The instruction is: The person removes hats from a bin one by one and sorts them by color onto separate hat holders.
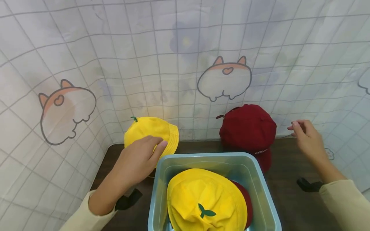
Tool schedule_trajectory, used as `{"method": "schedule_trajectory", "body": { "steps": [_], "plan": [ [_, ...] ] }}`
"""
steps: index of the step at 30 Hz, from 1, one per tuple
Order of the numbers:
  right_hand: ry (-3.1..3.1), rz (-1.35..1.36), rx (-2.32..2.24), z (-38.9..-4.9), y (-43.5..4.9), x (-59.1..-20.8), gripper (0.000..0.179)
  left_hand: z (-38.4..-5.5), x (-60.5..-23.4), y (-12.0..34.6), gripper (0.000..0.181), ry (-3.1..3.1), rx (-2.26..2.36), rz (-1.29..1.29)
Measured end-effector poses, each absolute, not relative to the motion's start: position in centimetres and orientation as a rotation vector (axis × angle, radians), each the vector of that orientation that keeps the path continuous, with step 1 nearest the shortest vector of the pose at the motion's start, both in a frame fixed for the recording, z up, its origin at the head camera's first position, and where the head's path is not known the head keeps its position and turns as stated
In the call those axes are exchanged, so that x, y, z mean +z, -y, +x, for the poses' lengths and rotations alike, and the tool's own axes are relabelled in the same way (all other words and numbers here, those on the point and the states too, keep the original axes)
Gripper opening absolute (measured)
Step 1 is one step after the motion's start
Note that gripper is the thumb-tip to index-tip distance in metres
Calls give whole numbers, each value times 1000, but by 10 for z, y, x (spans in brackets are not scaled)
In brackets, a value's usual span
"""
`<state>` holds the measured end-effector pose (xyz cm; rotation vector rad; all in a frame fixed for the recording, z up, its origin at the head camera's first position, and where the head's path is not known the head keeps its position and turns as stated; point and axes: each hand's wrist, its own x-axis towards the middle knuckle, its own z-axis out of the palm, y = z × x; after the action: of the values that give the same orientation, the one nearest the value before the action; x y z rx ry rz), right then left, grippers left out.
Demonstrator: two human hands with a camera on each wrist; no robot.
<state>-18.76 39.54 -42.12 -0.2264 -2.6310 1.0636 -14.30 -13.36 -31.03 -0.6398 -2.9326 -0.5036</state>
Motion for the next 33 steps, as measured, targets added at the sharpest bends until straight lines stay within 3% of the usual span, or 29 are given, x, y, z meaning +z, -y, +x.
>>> {"method": "schedule_trajectory", "body": {
  "steps": [6, 14, 27, 33],
  "plan": [
    [2797, -280, 1369, -188, -416, -440, 69, -202, -293, 86, 32, 2860, -536, -809],
    [2882, -254, 1696, -190, -420, -470, 73, -266, -317, 18, 28, 3024, -824, -893],
    [2976, -215, 2005, -184, -406, -497, 79, -278, -368, -43, 39, 3198, -1441, -619],
    [2822, -336, 2218, -185, -403, -503, 61, -281, -379, -52, 38, 3058, -1931, -447]
  ]
}}
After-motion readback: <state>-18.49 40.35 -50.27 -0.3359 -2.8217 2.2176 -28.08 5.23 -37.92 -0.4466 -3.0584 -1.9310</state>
